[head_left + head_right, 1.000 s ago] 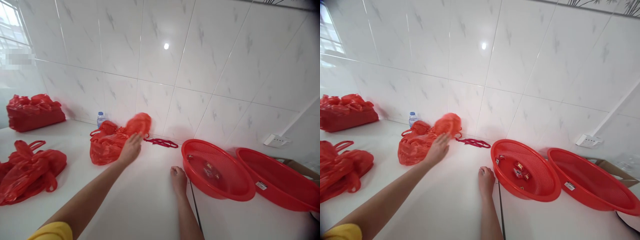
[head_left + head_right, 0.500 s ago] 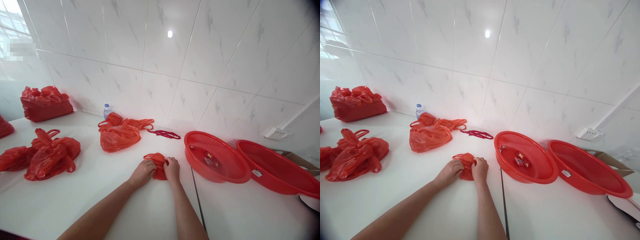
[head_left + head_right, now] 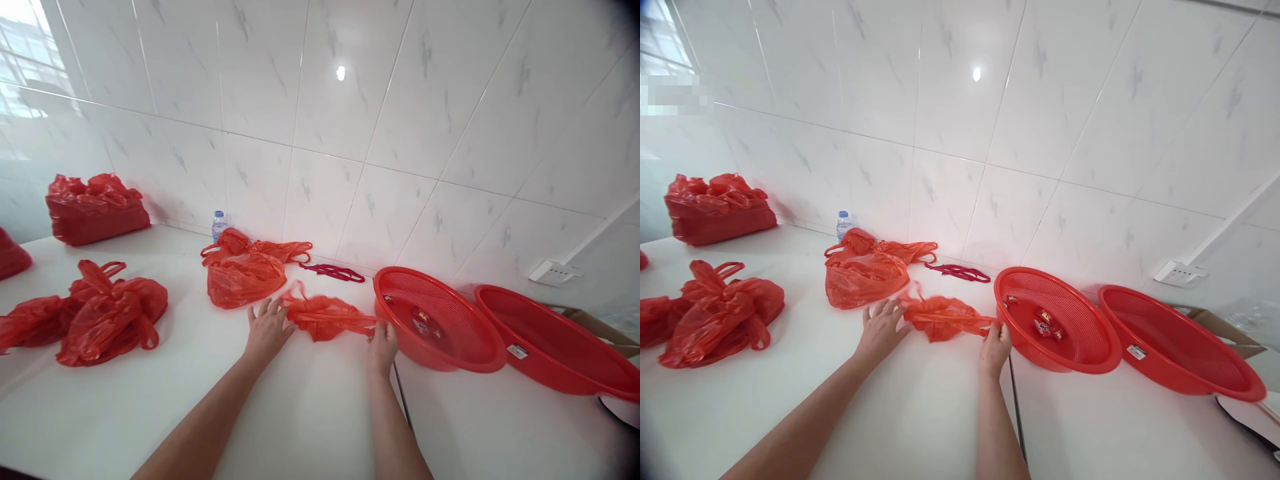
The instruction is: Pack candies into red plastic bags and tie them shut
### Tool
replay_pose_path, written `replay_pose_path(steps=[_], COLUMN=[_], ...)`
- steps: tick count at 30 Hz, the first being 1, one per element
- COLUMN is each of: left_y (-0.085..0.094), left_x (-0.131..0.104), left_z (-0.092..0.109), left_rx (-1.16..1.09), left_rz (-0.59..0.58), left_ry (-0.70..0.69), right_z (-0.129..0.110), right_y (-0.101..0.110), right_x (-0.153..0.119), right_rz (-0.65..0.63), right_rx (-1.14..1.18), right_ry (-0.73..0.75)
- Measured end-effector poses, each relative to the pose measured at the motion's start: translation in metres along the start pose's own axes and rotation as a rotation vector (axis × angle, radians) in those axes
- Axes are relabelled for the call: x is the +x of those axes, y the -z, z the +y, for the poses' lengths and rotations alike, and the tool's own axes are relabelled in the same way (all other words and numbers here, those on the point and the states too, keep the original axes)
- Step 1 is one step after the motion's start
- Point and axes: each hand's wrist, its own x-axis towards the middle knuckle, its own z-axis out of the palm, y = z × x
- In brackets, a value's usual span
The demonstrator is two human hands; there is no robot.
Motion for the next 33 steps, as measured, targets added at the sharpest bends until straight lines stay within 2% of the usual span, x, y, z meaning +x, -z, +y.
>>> replay_pose_path(steps=[2,5,8,10,12,14,16,17,18,19,21,22,24,26,28,31,33], left_y=[-0.001,0.001,0.007,0.011,0.014,0.015,0.015,0.015,0.014,0.014,0.013,0.013,0.014,0.017,0.023,0.04,0.056], left_x=[0.001,0.001,0.001,0.002,0.002,0.002,0.002,0.001,-0.001,-0.003,-0.006,-0.007,-0.006,0.0,0.008,0.012,0.006], left_z=[-0.005,-0.007,-0.006,-0.007,-0.006,-0.004,0.001,0.004,0.008,0.012,0.02,0.021,0.019,0.008,-0.008,-0.018,-0.004], left_rx=[-0.01,-0.132,-0.26,-0.283,-0.286,-0.312,-0.373,-0.423,-0.504,-0.602,-0.8,-0.914,-1.155,-1.371,-1.447,-1.34,-1.153], left_rz=[0.061,0.037,-0.015,-0.036,-0.054,-0.079,-0.12,-0.143,-0.168,-0.194,-0.251,-0.291,-0.354,-0.289,-0.125,0.089,0.297], left_ry=[0.097,0.189,0.245,0.245,0.235,0.228,0.233,0.236,0.238,0.235,0.202,0.173,0.136,0.227,0.408,0.602,0.585], right_z=[-0.009,-0.02,-0.022,-0.023,-0.028,-0.041,-0.058,-0.066,-0.073,-0.079,-0.082,-0.08,-0.067,-0.05,-0.034,-0.025,-0.027], right_y=[0.003,0.008,0.017,0.027,0.041,0.052,0.057,0.055,0.05,0.042,0.022,0.012,-0.003,-0.008,-0.003,0.009,0.013], right_x=[-0.003,-0.008,-0.009,-0.01,-0.014,-0.027,-0.046,-0.057,-0.065,-0.072,-0.074,-0.07,-0.054,-0.037,-0.025,-0.022,-0.024], right_rz=[0.015,-0.028,-0.113,-0.119,-0.054,0.092,0.244,0.254,0.187,0.062,-0.252,-0.36,-0.443,-0.488,-0.525,-0.542,-0.547], right_rx=[0.176,0.553,0.655,0.543,0.34,0.1,-0.066,-0.118,-0.15,-0.176,-0.244,-0.305,-0.465,-0.605,-0.66,-0.695,-0.748], right_ry=[-0.012,-0.08,-0.155,-0.202,-0.183,-0.031,0.23,0.362,0.482,0.58,0.677,0.661,0.514,0.307,0.19,0.163,0.152])
